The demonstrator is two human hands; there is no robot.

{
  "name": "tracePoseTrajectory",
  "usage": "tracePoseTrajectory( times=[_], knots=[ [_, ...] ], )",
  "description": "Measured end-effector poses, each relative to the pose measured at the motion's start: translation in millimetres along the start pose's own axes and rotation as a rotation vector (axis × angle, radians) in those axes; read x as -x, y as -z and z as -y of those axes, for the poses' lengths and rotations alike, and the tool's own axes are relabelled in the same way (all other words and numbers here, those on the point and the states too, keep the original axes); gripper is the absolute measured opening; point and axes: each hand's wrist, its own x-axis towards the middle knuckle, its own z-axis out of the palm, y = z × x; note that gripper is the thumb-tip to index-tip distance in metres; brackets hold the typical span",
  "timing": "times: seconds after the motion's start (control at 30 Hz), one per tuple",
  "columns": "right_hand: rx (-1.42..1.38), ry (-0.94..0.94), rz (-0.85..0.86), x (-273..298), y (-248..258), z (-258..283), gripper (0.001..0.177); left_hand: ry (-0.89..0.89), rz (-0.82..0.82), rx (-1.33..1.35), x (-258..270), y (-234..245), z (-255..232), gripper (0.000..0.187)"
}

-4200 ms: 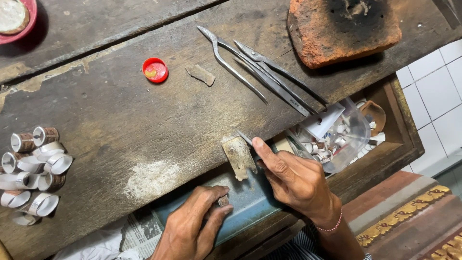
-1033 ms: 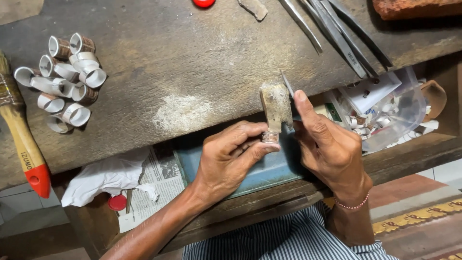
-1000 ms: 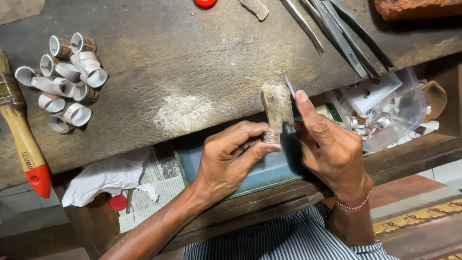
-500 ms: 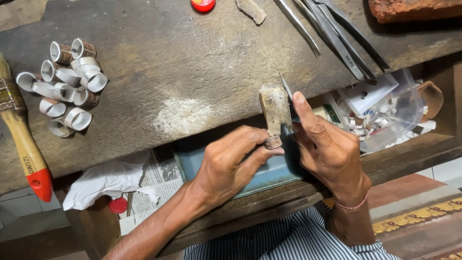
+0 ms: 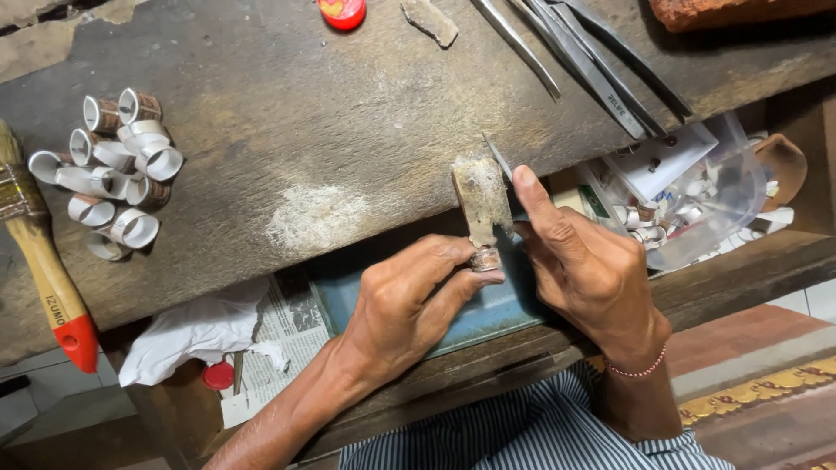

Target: Filing and smoothing a metal ring band at a jewelry workbench using a hand file and a brush.

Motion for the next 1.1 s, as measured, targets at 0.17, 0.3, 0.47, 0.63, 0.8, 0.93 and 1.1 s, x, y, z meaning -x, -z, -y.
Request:
tracePoseTrajectory(
  times=[0.17, 0.3, 0.47, 0.63, 0.8, 0.93, 1.1],
  knots=[
    [-0.017, -0.014, 0.000, 0, 1, 1, 0.052, 0.031, -0.019, -0.038, 3, 0, 5, 0.019],
    [-0.024, -0.022, 0.002, 3, -1, -2, 0.055, 0.069, -0.007, -0.033, 2, 2, 5, 0.017],
    [-0.016, -0.016, 0.001, 4, -1, -2, 0.052, 0.072, 0.006, -0.034, -2, 6, 3, 0.015],
    [0.022, -0.038, -0.009, 12, -5, -7, 0.057, 0.069, 0.030, -0.009, -5, 8, 4, 0.013],
    [0.006, -0.047, -0.073, 16, -4, -9, 0.049, 0.050, 0.068, -0.001, -7, 10, 3, 0.013],
    [-0.248, -0.152, -0.117, 8, 4, 10, 0.029, 0.049, 0.055, -0.035, -3, 7, 9, 0.014],
    [-0.653, -0.132, -0.282, 25, -9, 18, 0.019, 0.073, 0.016, -0.054, 0, 2, 16, 0.014]
  ],
)
